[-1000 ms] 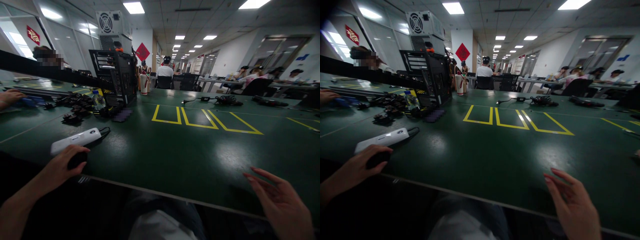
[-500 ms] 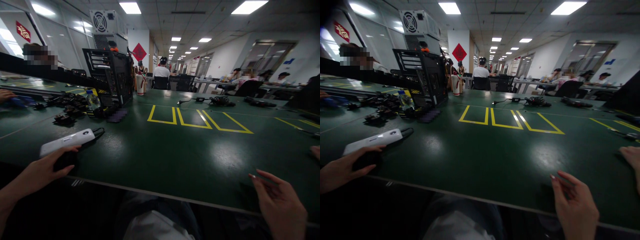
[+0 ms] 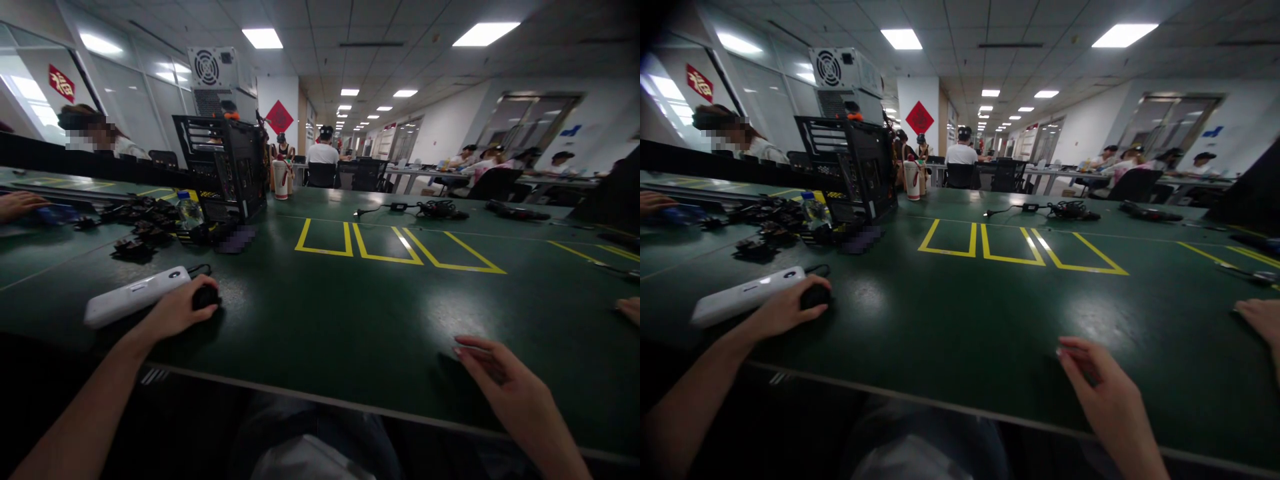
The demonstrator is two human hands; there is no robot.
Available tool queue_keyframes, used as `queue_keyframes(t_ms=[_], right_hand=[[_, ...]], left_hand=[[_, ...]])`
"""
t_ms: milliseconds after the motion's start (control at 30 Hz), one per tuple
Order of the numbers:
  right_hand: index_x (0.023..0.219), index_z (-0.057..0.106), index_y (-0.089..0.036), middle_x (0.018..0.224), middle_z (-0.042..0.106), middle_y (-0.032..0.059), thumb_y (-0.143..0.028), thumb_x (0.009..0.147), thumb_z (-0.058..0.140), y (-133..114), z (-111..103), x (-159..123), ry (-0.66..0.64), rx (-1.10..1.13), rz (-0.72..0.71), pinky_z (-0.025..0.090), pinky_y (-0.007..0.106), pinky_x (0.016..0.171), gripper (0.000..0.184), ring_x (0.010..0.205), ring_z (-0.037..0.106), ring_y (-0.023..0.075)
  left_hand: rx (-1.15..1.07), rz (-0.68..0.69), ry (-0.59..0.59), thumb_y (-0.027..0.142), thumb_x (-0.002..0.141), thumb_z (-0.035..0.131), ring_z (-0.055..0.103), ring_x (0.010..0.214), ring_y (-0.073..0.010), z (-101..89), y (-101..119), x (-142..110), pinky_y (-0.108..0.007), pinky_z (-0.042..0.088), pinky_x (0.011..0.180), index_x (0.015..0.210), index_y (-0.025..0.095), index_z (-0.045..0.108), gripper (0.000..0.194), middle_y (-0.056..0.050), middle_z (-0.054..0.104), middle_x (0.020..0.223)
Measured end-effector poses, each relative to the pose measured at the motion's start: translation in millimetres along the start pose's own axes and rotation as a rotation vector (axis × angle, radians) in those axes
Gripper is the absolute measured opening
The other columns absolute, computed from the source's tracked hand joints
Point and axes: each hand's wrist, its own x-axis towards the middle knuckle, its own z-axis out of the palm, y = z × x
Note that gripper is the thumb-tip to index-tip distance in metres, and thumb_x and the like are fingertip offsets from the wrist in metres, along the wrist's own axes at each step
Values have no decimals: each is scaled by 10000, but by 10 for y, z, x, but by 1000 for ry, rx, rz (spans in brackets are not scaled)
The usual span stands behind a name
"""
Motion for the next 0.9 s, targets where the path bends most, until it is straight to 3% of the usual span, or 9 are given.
queue_keyframes(t_ms=[100, 200, 267, 333, 467, 533, 633, 767, 900], right_hand=[[923, 528, -208, 895, 602, 52, -376, 728, 473, -394, 90, 158, -369, 13, -98, 480, 333, 733, 263, 803, 594, 176], [918, 545, -221, 912, 586, 36, -334, 750, 460, -715, 283, 417, -582, 41, -254, 471, 325, 719, 220, 802, 574, 158], [901, 559, -219, 894, 589, 29, -329, 742, 481, -806, 505, 667, -637, 112, -297, 464, 320, 721, 209, 787, 568, 149], [874, 568, -207, 865, 596, 29, -340, 722, 513, -803, 783, 955, -590, 209, -243, 460, 321, 725, 209, 781, 563, 148], [850, 548, -177, 854, 596, 46, -383, 711, 523, -681, 1289, 1430, -535, 564, 77, 481, 313, 697, 250, 744, 574, 136], [854, 541, -178, 877, 592, 46, -383, 691, 552, -633, 1426, 1533, -548, 758, 184, 486, 304, 714, 262, 762, 580, 132], [884, 540, -184, 875, 596, 38, -325, 644, 621, -607, 1474, 1538, -595, 927, 236, 485, 301, 742, 291, 772, 589, 132], [944, 533, -202, 816, 604, 23, -281, 636, 634, -629, 1412, 1441, -621, 970, 233, 481, 308, 752, 334, 761, 594, 131], [895, 555, -193, 887, 596, 24, -292, 642, 622, -656, 1383, 1350, -580, 959, 159, 458, 302, 804, 280, 832, 576, 132]], left_hand=[[-88, 155, -50, 359, 684, 499, 528, 778, -159, 247, 411, 492, -275, 405, 691, 988, 214, 420, 346, 1, 529, 913], [-150, 290, -58, 330, 666, 539, 523, 804, -169, 519, 881, 951, -291, 411, 690, 986, 227, 422, 356, -1, 527, 945], [-194, 363, -40, 302, 654, 562, 519, 833, -180, 696, 1197, 1197, -310, 415, 707, 983, 227, 425, 364, -6, 521, 971], [-231, 426, 18, 274, 655, 568, 511, 879, -195, 859, 1490, 1380, -332, 415, 736, 1000, 225, 418, 379, -18, 503, 1022], [-296, 550, 110, 224, 644, 581, 502, 929, -217, 1096, 1903, 1545, -357, 411, 782, 1096, 222, 353, 506, -40, 473, 1073], [-321, 584, 135, 212, 644, 585, 496, 950, -225, 1153, 1985, 1550, -369, 403, 809, 1150, 217, 299, 582, -55, 452, 1104], [-342, 610, 145, 220, 658, 580, 490, 961, -229, 1168, 1986, 1515, -388, 395, 826, 1173, 219, 262, 605, -63, 432, 1119], [-370, 694, 120, 259, 638, 607, 456, 1007, -233, 1114, 1909, 1474, -393, 374, 865, 1160, 207, 259, 630, -71, 416, 1124], [-397, 774, 69, 252, 643, 603, 434, 1035, -223, 1064, 1858, 1455, -383, 355, 898, 1149, 198, 268, 610, -78, 406, 1118]])
